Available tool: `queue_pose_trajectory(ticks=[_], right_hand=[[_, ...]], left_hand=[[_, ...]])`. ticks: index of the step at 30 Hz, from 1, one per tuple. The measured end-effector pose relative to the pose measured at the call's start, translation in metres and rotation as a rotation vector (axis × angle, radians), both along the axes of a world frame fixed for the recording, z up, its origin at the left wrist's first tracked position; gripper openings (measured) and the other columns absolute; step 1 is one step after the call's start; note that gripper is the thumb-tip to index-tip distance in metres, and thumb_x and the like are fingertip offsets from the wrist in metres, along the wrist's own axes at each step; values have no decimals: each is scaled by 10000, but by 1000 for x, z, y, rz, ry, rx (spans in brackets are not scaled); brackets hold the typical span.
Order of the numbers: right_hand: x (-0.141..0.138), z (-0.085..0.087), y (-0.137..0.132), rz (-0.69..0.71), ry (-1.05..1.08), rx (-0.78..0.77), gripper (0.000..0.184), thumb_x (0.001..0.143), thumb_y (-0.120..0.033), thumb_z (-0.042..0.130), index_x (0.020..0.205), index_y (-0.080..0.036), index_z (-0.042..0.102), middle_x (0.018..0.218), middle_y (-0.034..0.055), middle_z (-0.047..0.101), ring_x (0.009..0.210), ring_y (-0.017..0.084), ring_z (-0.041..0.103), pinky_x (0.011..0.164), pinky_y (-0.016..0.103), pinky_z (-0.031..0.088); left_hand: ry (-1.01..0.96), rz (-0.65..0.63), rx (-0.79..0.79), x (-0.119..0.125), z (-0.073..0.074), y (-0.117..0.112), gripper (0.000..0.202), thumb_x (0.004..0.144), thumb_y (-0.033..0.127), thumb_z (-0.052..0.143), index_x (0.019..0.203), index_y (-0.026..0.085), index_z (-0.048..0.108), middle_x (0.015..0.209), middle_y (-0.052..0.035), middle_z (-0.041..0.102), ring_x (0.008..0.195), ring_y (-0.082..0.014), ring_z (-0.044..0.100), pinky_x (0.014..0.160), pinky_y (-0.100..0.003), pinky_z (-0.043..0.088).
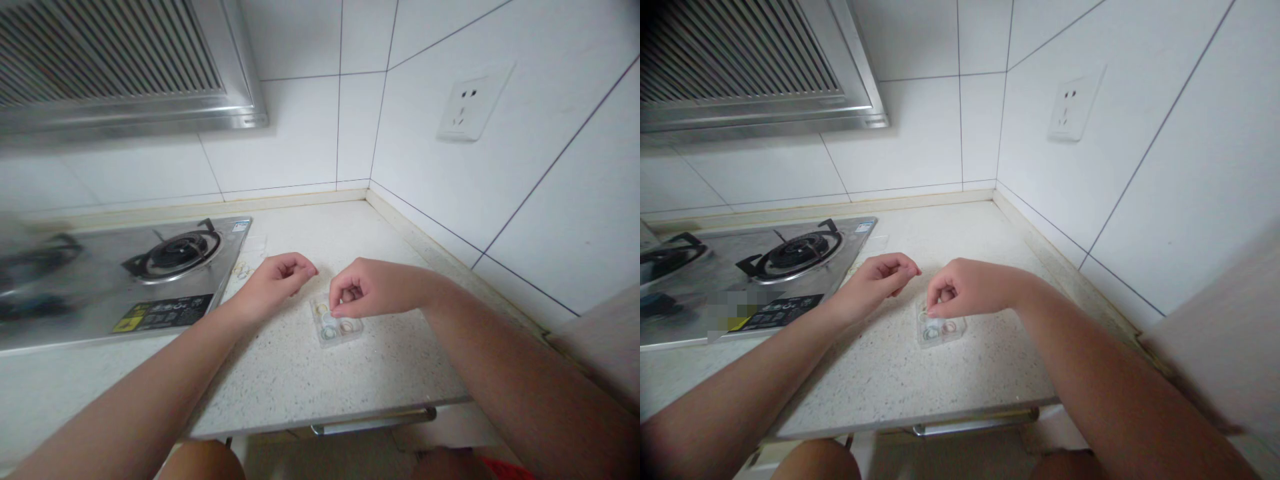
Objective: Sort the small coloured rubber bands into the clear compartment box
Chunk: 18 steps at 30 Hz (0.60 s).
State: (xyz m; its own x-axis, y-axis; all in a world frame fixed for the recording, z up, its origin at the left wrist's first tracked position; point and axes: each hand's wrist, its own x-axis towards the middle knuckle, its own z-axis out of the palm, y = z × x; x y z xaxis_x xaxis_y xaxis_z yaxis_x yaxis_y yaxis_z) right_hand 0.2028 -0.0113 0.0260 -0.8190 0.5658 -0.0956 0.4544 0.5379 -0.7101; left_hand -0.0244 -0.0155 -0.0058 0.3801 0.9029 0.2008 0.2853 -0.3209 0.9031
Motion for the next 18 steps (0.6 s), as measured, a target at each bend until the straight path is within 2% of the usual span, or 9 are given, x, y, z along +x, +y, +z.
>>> queue_pose_trajectory(ticks=[5,18], right_hand=[[-5,0,-5,41,-120,-17,158,839,-275,654,842,-144,743,585,-37,577,506,58,446,484,191,325],[-15,0,-12,64,-184,60,145,839,-269,666,821,-160,759,523,-71,480,465,51,386,503,221,300]], left_hand=[[11,-11,8,1,-2,1,223,884,371,609,860,157,665,642,36,524,548,-86,417,511,-218,303],[21,-20,30,2,-2,1,249,876,396,603,851,158,672,674,14,563,562,-96,424,521,-220,323]])
